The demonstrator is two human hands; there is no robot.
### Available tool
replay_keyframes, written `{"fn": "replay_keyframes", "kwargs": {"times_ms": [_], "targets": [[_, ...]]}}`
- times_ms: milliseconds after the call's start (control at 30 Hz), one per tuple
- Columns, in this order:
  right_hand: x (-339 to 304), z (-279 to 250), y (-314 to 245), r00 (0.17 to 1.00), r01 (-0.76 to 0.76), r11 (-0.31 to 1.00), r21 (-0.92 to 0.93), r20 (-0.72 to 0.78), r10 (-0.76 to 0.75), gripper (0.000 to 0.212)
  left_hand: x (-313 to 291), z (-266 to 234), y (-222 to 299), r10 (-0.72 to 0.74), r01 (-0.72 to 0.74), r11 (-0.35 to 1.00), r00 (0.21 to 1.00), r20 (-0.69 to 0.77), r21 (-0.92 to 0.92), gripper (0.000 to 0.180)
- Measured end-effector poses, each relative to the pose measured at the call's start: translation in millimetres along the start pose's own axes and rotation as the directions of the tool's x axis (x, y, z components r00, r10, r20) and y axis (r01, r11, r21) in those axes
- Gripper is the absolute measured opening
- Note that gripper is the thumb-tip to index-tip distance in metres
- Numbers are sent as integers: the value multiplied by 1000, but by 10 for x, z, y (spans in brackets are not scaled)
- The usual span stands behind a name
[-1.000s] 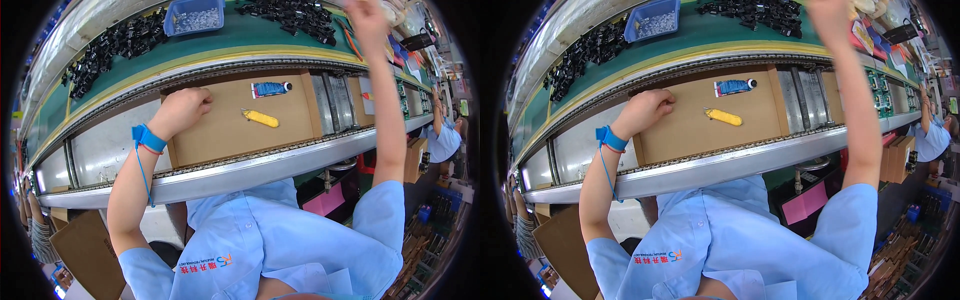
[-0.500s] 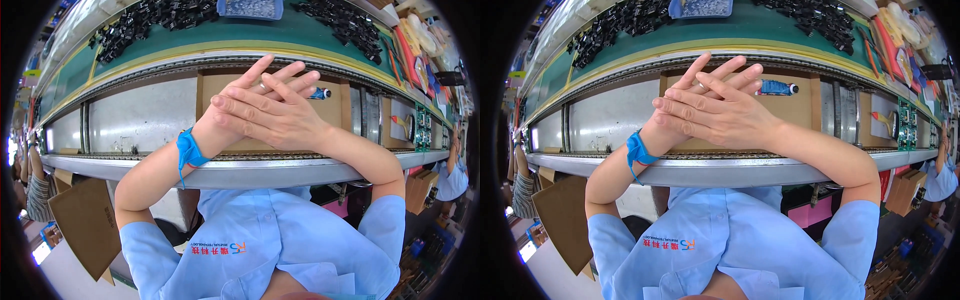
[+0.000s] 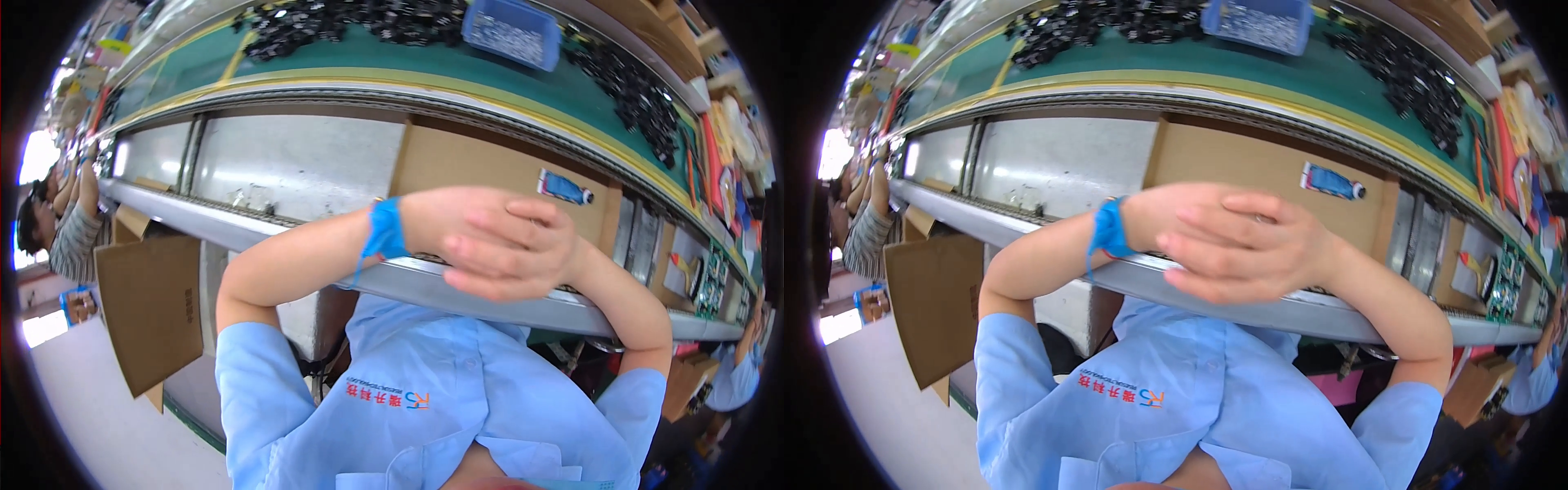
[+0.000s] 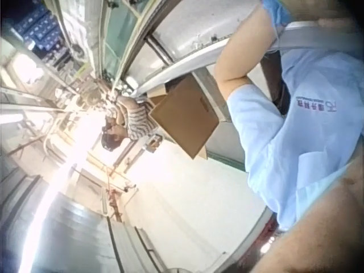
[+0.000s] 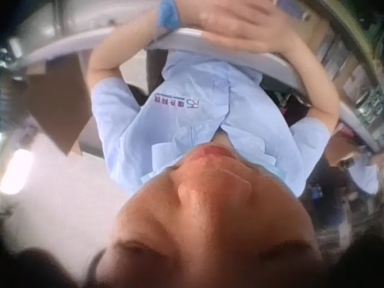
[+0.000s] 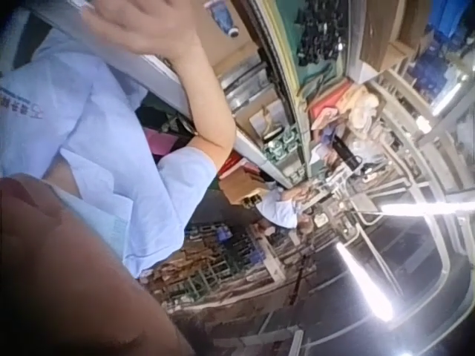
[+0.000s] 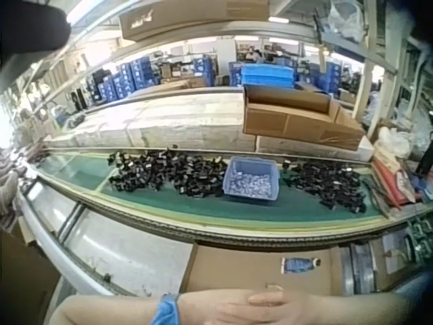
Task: The person assembles electronic components and switches onto printed circuit boards by hand, placing them on a conveyor belt for the next stage of production.
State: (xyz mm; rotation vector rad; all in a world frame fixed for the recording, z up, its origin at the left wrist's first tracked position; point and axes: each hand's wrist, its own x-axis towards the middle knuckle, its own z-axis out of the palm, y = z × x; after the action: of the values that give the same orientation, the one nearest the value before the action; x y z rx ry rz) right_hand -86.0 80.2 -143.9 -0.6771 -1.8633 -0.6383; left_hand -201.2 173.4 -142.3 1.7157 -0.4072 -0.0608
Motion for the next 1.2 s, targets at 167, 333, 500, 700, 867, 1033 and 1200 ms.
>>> {"fn": "replay_keyframes", "kwargs": {"times_ms": [167, 333, 500, 700, 867, 1033, 1200], "targets": [[190, 106, -77, 989, 39, 976, 213, -149, -7, 15, 14, 159, -143, 347, -331, 877, 938, 18, 347, 20], [135, 17, -61, 1000, -4, 956, 294, 12, 1, 14, 74, 229, -130, 575, -470, 688, 818, -20, 553, 13], [140, -326, 165, 880, -262, 908, 326, 468, 85, 35, 210, 85, 6, 307, -308, 690, 944, 120, 656, 14], [-144, -267, 267, 521, -603, 776, -186, 645, 559, 66, 64, -290, -489, 100, 52, 633, 984, -148, 772, 16], [-272, -280, 313, 416, -591, 749, -298, 684, 600, 57, 97, -217, -319, -226, 238, 596, 966, -124, 767, 26], [-389, -315, 440, 441, -598, 769, -225, 709, 550, 37, 91, -173, -313, -91, 153, 635, 988, -123, 757, 49], [-318, -330, 454, 154, -676, 659, -329, 811, 564, 34, 109, -140, -330, -112, 113, 625, 992, -55, 773, 49]]}}
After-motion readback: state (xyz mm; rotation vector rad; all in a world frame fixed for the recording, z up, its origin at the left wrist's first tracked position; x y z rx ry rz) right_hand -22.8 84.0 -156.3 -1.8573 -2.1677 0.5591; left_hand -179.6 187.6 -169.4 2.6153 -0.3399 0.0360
